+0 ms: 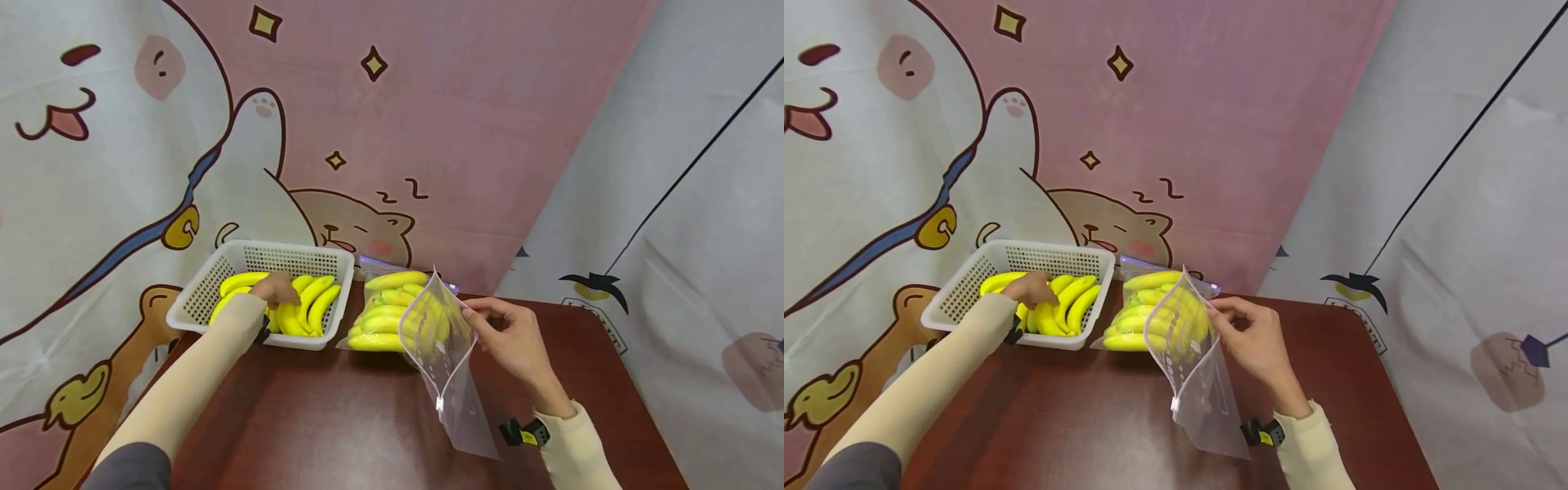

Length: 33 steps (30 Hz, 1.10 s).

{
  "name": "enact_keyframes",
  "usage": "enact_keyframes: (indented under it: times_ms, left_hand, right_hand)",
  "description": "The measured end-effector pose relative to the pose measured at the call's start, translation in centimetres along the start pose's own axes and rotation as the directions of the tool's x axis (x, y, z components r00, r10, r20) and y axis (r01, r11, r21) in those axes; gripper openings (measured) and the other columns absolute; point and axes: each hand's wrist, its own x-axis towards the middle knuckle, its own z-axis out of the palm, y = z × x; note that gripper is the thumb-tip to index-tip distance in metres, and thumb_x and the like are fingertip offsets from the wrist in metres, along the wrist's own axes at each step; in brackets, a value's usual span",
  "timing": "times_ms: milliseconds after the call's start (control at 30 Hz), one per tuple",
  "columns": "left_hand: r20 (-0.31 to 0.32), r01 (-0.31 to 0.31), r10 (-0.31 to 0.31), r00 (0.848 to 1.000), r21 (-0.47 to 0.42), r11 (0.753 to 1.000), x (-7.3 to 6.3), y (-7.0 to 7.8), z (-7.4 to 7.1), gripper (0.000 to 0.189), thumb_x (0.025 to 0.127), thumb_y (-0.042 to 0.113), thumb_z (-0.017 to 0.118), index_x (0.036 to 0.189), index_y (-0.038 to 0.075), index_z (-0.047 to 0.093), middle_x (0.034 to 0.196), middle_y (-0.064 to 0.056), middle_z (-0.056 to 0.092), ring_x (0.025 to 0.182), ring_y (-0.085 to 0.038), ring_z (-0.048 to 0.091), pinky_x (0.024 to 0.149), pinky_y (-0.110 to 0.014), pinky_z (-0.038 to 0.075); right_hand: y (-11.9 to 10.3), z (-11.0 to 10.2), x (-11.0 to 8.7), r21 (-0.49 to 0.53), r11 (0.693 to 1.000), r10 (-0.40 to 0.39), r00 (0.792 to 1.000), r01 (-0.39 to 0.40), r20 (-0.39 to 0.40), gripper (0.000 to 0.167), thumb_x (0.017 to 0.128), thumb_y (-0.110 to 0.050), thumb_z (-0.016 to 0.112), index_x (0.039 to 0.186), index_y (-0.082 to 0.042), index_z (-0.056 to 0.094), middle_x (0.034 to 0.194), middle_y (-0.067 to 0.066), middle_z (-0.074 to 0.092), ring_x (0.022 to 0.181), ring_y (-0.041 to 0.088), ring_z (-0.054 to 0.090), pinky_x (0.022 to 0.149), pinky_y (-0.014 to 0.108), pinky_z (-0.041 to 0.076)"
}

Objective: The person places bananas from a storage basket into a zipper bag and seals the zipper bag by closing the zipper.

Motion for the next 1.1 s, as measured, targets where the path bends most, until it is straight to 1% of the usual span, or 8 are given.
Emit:
enact_keyframes:
  times_ms: [67, 167, 267, 367, 467, 667, 800, 1100]
  left_hand:
    - [-0.006, 0.01, -0.01, 1.0, -0.034, 0.999, 0.2, -0.2, -0.1, 0.069, 0.093, 0.024, 0.072, 0.146, -0.01, 0.044, 0.139, -0.03, 0.053, 0.088, -0.027, 0.058, 0.084, -0.043, 0.061]
    - [-0.002, 0.008, -0.009, 1.0, -0.106, 0.994, 0.3, -0.5, -0.3, 0.072, 0.089, 0.03, 0.076, 0.142, -0.01, 0.047, 0.14, -0.028, 0.052, 0.108, -0.036, 0.062, 0.089, -0.047, 0.061]
    - [0.031, 0.014, -0.008, 0.999, -0.206, 0.978, 0.1, -0.5, -0.5, 0.084, 0.089, 0.033, 0.076, 0.148, -0.011, 0.036, 0.15, -0.03, 0.042, 0.13, -0.046, 0.053, 0.097, -0.051, 0.057]
    - [0.066, 0.025, -0.007, 0.998, -0.275, 0.961, -0.2, -0.2, -0.6, 0.098, 0.09, 0.034, 0.075, 0.156, -0.011, 0.018, 0.159, -0.033, 0.028, 0.14, -0.051, 0.044, 0.103, -0.055, 0.053]
    - [0.074, 0.029, -0.007, 0.997, -0.296, 0.955, -0.3, -0.2, -0.6, 0.099, 0.091, 0.035, 0.074, 0.157, -0.01, 0.017, 0.16, -0.033, 0.028, 0.14, -0.052, 0.043, 0.102, -0.055, 0.054]
    - [0.044, 0.013, 0.001, 0.999, -0.326, 0.945, -0.5, -0.7, -0.4, 0.087, 0.09, 0.036, 0.076, 0.152, -0.008, 0.033, 0.153, -0.029, 0.04, 0.134, -0.047, 0.051, 0.096, -0.052, 0.058]
    - [0.012, 0.001, 0.004, 1.0, -0.341, 0.94, -1.0, -0.6, -0.3, 0.082, 0.09, 0.037, 0.076, 0.149, -0.007, 0.04, 0.151, -0.028, 0.044, 0.133, -0.043, 0.052, 0.095, -0.052, 0.058]
    - [-0.124, -0.07, 0.031, 0.992, -0.329, 0.942, -2.9, 0.5, -0.7, 0.082, 0.091, 0.038, 0.072, 0.151, -0.006, 0.037, 0.153, -0.028, 0.04, 0.133, -0.043, 0.05, 0.099, -0.053, 0.055]
  right_hand:
    - [0.1, -0.2, 0.0, 0.013, 1.0, 0.003, 1.0, -0.003, 0.001, 0.014, 0.096, -0.019, 0.073, 0.109, -0.018, 0.078, 0.067, 0.009, 0.064, 0.051, 0.012, 0.055, 0.044, 0.029, 0.046]
    - [0.1, -0.4, 0.0, 0.031, 0.999, 0.011, 1.0, -0.011, 0.003, 0.014, 0.096, -0.023, 0.073, 0.109, -0.022, 0.078, 0.067, 0.008, 0.063, 0.052, 0.014, 0.056, 0.044, 0.029, 0.047]
    - [0.0, -0.6, 0.0, 0.035, 0.999, 0.015, 1.0, -0.015, 0.004, 0.014, 0.097, -0.025, 0.073, 0.11, -0.023, 0.078, 0.067, 0.008, 0.063, 0.053, 0.015, 0.056, 0.045, 0.029, 0.046]
    - [0.1, -0.6, 0.1, 0.032, 0.999, 0.017, 1.0, -0.018, 0.005, 0.015, 0.097, -0.024, 0.073, 0.11, -0.022, 0.078, 0.067, 0.007, 0.062, 0.053, 0.015, 0.056, 0.044, 0.029, 0.046]
    - [0.1, -0.5, 0.1, 0.033, 0.999, 0.015, 1.0, -0.015, 0.007, 0.014, 0.096, -0.024, 0.073, 0.11, -0.022, 0.078, 0.067, 0.007, 0.063, 0.053, 0.015, 0.056, 0.045, 0.029, 0.046]
    - [0.0, -0.5, 0.1, 0.032, 0.999, 0.025, 1.0, -0.025, 0.006, 0.015, 0.096, -0.025, 0.074, 0.11, -0.021, 0.078, 0.065, 0.001, 0.063, 0.054, 0.022, 0.058, 0.044, 0.029, 0.045]
    - [0.0, -0.4, 0.1, 0.001, 1.0, 0.027, 1.0, -0.027, 0.001, 0.015, 0.097, -0.022, 0.073, 0.11, -0.018, 0.078, 0.066, 0.004, 0.064, 0.054, 0.023, 0.058, 0.044, 0.029, 0.044]
    - [0.0, -0.2, 0.2, -0.043, 0.999, -0.009, 0.999, 0.007, -0.05, 0.011, 0.095, -0.023, 0.075, 0.105, -0.019, 0.077, 0.065, 0.0, 0.066, 0.051, 0.013, 0.056, 0.044, 0.027, 0.042]
